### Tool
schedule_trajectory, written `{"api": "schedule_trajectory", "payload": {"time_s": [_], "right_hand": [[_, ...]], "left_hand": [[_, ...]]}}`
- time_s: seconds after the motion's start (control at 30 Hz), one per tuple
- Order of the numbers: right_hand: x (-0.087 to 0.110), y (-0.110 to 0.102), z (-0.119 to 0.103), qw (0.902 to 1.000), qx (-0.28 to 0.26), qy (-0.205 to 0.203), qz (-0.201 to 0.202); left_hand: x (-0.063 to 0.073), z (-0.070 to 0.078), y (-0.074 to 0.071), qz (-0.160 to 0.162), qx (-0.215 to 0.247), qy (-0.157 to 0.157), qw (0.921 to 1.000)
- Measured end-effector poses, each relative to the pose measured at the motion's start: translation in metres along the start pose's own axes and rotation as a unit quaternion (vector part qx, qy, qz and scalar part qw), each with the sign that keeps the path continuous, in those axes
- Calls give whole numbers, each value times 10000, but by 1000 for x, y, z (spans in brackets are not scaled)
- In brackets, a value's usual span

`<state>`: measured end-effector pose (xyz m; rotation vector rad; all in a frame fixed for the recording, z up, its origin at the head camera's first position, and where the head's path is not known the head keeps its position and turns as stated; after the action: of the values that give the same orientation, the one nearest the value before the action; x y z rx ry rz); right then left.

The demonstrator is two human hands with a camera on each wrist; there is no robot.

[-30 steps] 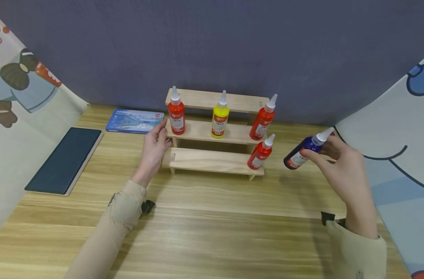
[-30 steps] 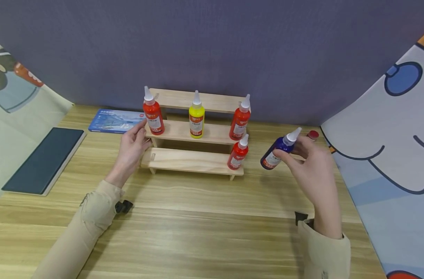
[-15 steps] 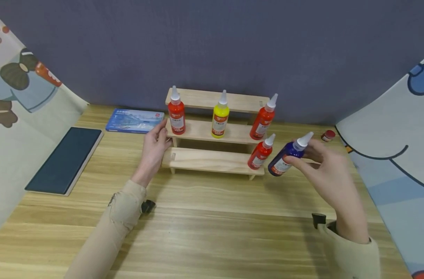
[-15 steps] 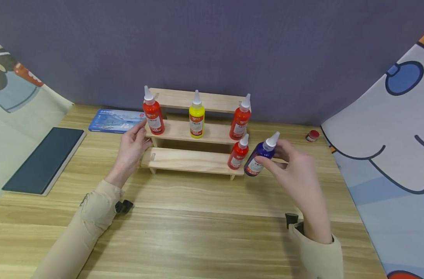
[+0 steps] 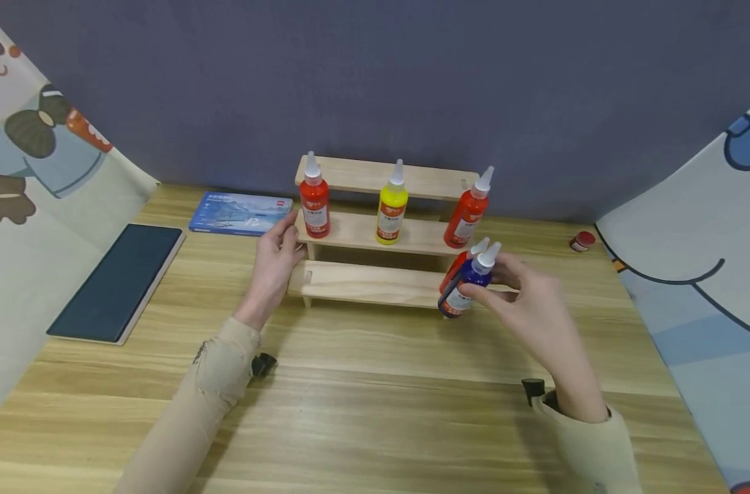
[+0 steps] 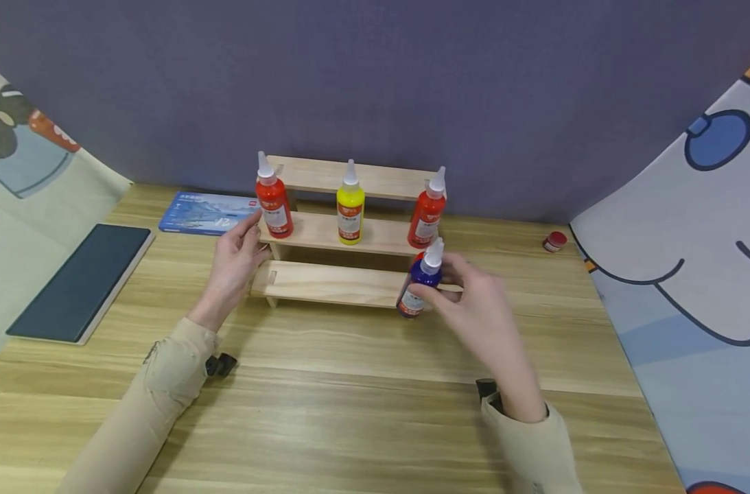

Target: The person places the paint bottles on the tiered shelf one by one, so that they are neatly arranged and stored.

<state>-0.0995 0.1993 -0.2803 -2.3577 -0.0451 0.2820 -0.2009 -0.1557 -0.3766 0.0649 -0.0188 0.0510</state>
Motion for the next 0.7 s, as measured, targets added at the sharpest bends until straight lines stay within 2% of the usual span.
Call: {"api": "schedule_trajectory", "payload": {"time_s": [0.3,0.53,0.7], "right_hand": [[-11,22,-7,9992,-352,-178,-109],[-23,45,-9,9987,-70,-501,-35],[-31,59,-10,9981,-126,-595,35]], "left_hand": [[0,0,0,44,28,17,10000],[0,1,0,40,26,35,10000],[-1,-1,-1,32,59,62,10000]]}}
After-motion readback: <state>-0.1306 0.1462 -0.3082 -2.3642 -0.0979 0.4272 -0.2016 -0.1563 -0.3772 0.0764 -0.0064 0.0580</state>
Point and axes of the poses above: each hand's wrist, its own x-axis away from the middle knuckle, its own y-axis out of the palm, z = x × y, the point moved 3 cm from there along -x, towards the middle knuckle, and after that the axes turned 1 degree about -x, right-handed, at the moved point
